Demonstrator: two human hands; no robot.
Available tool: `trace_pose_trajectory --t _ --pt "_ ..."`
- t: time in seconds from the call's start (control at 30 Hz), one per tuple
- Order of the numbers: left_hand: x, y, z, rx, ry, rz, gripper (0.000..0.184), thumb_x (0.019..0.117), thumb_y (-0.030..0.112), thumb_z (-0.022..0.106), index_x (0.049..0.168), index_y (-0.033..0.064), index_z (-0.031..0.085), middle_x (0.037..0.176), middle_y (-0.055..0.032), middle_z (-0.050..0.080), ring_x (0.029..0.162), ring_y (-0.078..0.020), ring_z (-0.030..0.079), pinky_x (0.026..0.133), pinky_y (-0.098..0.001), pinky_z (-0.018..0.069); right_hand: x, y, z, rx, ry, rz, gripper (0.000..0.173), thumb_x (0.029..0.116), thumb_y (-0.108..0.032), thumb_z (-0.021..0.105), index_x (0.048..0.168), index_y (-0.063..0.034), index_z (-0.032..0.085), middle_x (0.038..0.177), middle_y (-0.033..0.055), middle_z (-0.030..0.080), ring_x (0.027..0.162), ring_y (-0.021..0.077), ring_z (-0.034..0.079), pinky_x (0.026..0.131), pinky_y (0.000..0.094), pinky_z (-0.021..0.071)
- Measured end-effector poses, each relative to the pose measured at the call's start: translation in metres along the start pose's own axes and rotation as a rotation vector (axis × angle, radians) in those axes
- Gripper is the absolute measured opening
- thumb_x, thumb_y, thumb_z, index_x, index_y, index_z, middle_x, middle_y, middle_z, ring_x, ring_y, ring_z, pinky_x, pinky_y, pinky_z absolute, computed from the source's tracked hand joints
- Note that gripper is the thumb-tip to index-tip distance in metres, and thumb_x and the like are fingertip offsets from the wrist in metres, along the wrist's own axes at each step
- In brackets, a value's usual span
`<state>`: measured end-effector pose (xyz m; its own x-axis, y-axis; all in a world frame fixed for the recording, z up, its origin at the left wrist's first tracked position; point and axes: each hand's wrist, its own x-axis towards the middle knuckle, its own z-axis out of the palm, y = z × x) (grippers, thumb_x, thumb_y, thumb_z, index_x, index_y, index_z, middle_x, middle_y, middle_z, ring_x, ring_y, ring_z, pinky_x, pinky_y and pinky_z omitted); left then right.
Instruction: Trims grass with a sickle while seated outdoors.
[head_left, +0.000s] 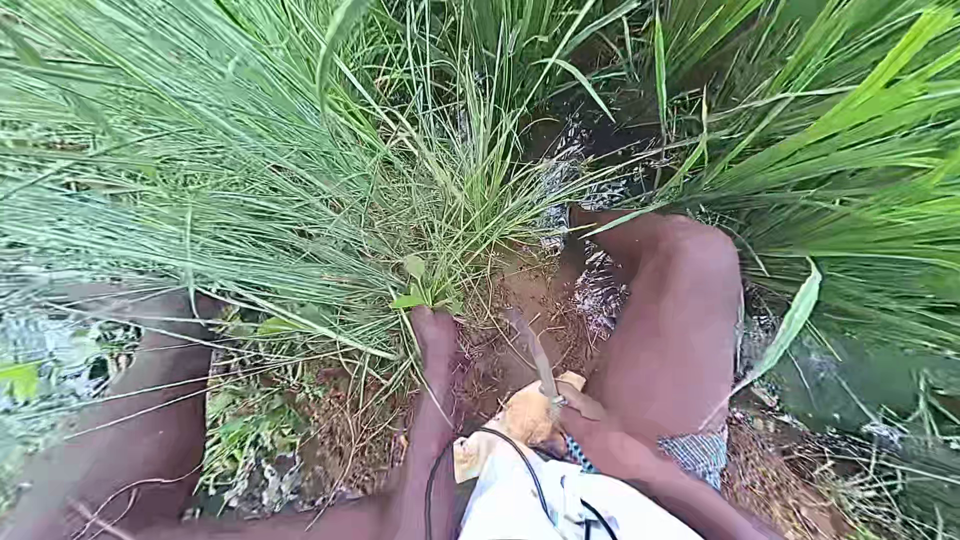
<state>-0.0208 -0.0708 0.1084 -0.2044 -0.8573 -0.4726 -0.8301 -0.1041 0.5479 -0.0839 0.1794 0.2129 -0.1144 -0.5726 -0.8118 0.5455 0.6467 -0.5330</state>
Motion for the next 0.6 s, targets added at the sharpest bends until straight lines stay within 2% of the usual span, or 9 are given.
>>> trace_pose_trajectory --t 0.1,0.23,0.3,0.37,0.47,0.6 --pt "-0.009 0.006 0.004 -0.054 -0.054 -0.019 0.030 0.1033 0.012 0.056 0.118 -0.0129 0.063 0.116 -0.0309 0.066 0.114 -0.0397 0.064 0.102 -0.0549 0.0475 -0.023 -0.010 -0.016 -0.038 0.056 -0.007 0.033 0.1092 -0.019 0.040 0.140 -0.0101 0.042 0.076 -0.0031 0.051 0.059 0.0067 0.053 0.056 0.0242 0.0493" --pt "-0.011 -0.007 0.012 -0.234 0.000 0.076 0.025 0.0982 0.003 0.059 0.118 -0.0121 0.064 0.115 -0.0291 0.067 0.112 -0.0370 0.065 0.101 -0.0541 0.0492 0.011 -0.017 -0.012 0.023 0.086 0.018 0.033 0.1112 -0.020 0.038 0.142 -0.0092 0.038 0.074 -0.0001 0.051 0.053 0.0101 0.054 0.049 0.0260 0.0522" --pt "-0.014 -0.015 0.010 -0.275 0.023 0.070 0.025 0.0976 0.000 0.059 0.119 -0.0114 0.064 0.115 -0.0262 0.068 0.111 -0.0322 0.066 0.101 -0.0488 0.0499 0.016 -0.019 -0.012 0.028 0.085 0.041 0.032 0.1113 -0.020 0.038 0.142 -0.0098 0.039 0.075 0.0008 0.053 0.052 0.0109 0.055 0.049 0.0262 0.0522" --pt "-0.012 -0.018 0.012 -0.222 0.034 0.063 0.025 0.0992 0.003 0.058 0.119 -0.0104 0.065 0.116 -0.0255 0.068 0.114 -0.0316 0.065 0.103 -0.0471 0.0491 0.015 -0.022 -0.013 0.059 0.095 0.064 0.029 0.1117 -0.020 0.038 0.139 -0.0109 0.039 0.076 0.0023 0.054 0.051 0.0126 0.056 0.047 0.0266 0.0532" --pt "-0.018 -0.005 0.007 -0.060 -0.059 -0.002 0.028 0.1028 0.009 0.055 0.122 -0.0085 0.065 0.121 -0.0284 0.066 0.119 -0.0393 0.062 0.105 -0.0552 0.0453 0.005 -0.025 -0.010 0.088 0.146 0.030 0.032 0.1112 -0.019 0.037 0.142 -0.0114 0.037 0.076 0.0020 0.053 0.051 0.0127 0.056 0.046 0.0269 0.0531" --pt "-0.033 0.017 0.002 0.054 -0.092 0.149 0.030 0.1009 0.008 0.057 0.125 -0.0083 0.064 0.123 -0.0297 0.066 0.122 -0.0413 0.062 0.108 -0.0559 0.0442 0.001 -0.023 -0.008 0.098 0.230 -0.102 0.040 0.1091 -0.016 0.036 0.148 -0.0082 0.032 0.075 0.0011 0.055 0.051 0.0123 0.057 0.047 0.0276 0.0543"
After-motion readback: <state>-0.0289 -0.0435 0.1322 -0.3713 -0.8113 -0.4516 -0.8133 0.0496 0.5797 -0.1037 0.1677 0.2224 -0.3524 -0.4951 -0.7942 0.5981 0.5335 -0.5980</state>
